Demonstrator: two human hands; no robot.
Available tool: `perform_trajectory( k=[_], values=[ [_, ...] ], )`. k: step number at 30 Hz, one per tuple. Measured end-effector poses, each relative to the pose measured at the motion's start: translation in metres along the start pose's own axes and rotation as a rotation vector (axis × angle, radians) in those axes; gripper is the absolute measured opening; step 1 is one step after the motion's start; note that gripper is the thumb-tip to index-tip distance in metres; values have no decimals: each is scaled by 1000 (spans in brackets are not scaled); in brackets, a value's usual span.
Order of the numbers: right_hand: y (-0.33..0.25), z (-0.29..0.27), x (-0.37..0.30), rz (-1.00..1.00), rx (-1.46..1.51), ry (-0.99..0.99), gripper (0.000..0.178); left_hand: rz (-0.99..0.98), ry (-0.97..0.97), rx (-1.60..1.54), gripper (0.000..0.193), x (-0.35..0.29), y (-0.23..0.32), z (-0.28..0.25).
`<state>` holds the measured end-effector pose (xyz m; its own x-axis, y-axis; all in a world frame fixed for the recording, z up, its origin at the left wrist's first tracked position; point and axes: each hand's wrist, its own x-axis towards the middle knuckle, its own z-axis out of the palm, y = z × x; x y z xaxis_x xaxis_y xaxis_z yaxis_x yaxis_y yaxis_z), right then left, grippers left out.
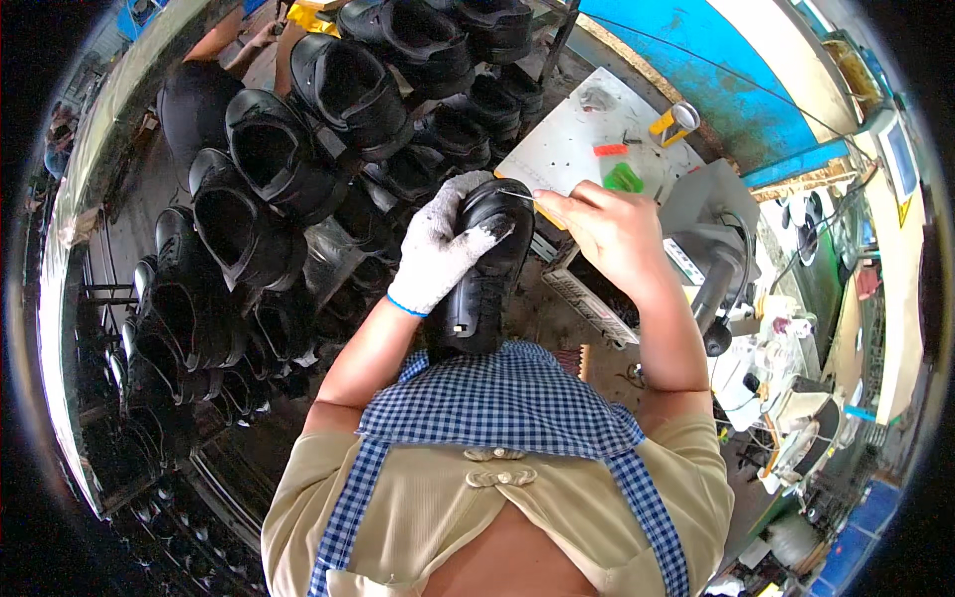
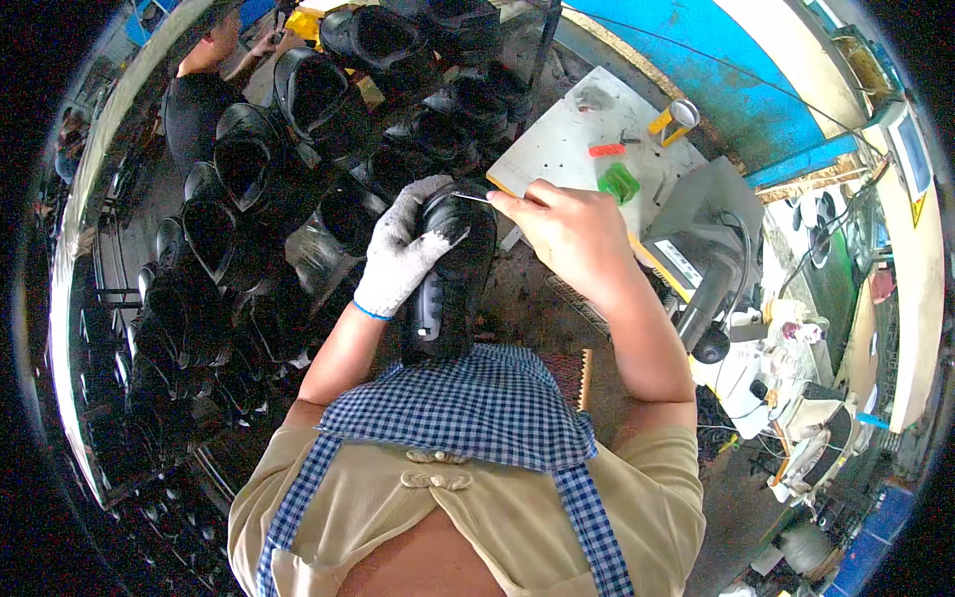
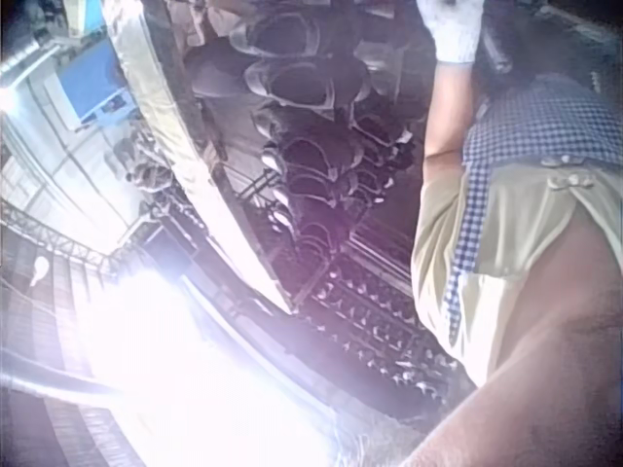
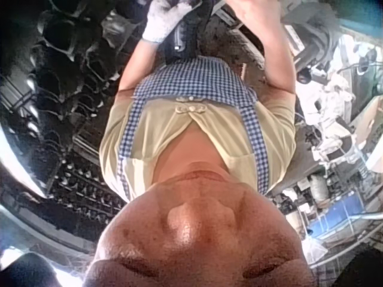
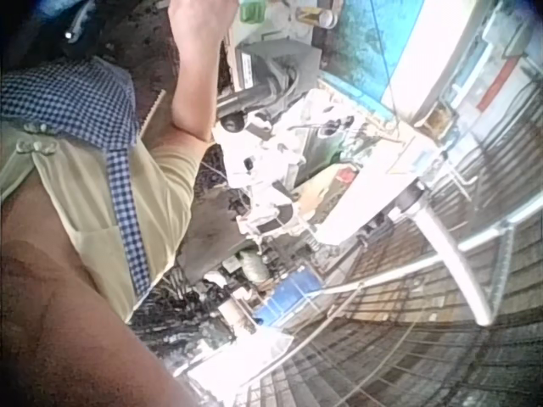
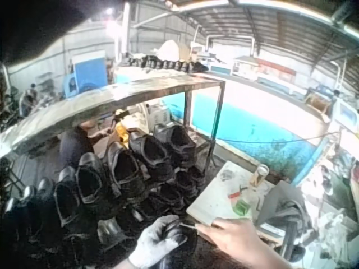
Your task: The person picks up black shoes from a metal rack and uses a small metal tool to scrape and clean the soles and edges. They handle the shoes one at a time, rotating them to access different areas, and place them back on the rack after treatment.
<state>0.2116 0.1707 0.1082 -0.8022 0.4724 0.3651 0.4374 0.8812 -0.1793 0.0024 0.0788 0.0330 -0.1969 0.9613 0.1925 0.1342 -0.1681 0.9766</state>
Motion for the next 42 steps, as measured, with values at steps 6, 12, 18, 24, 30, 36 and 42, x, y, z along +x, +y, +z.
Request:
perform_trajectory(
  k=[6, 12, 18, 24, 30, 36, 42],
  values=[
    [-6, 20, -3, 108, 128, 94, 24, -11, 23, 17, 56, 1, -3, -1],
    [-12, 48, -11, 247, 340, 234, 21, 7, 32, 35, 56, 1, -7, -2],
    [-20, 62, -15, 304, 360, 314, 20, -21, 54, 73, 58, 0, -2, -1],
    [-14, 25, -13, 198, 219, 107, 24, -51, 25, -56, 58, -2, -1, -1],
    [-16, 14, -22, 158, 93, 125, 30, -66, -13, -181, 60, -2, -7, -4],
    [-19, 19, -19, 150, 28, 175, 30, -90, -34, -128, 59, -1, -3, -4],
    [-22, 23, -16, 161, 52, 175, 31, -71, -27, -118, 57, -2, -7, -6]
  ],
)
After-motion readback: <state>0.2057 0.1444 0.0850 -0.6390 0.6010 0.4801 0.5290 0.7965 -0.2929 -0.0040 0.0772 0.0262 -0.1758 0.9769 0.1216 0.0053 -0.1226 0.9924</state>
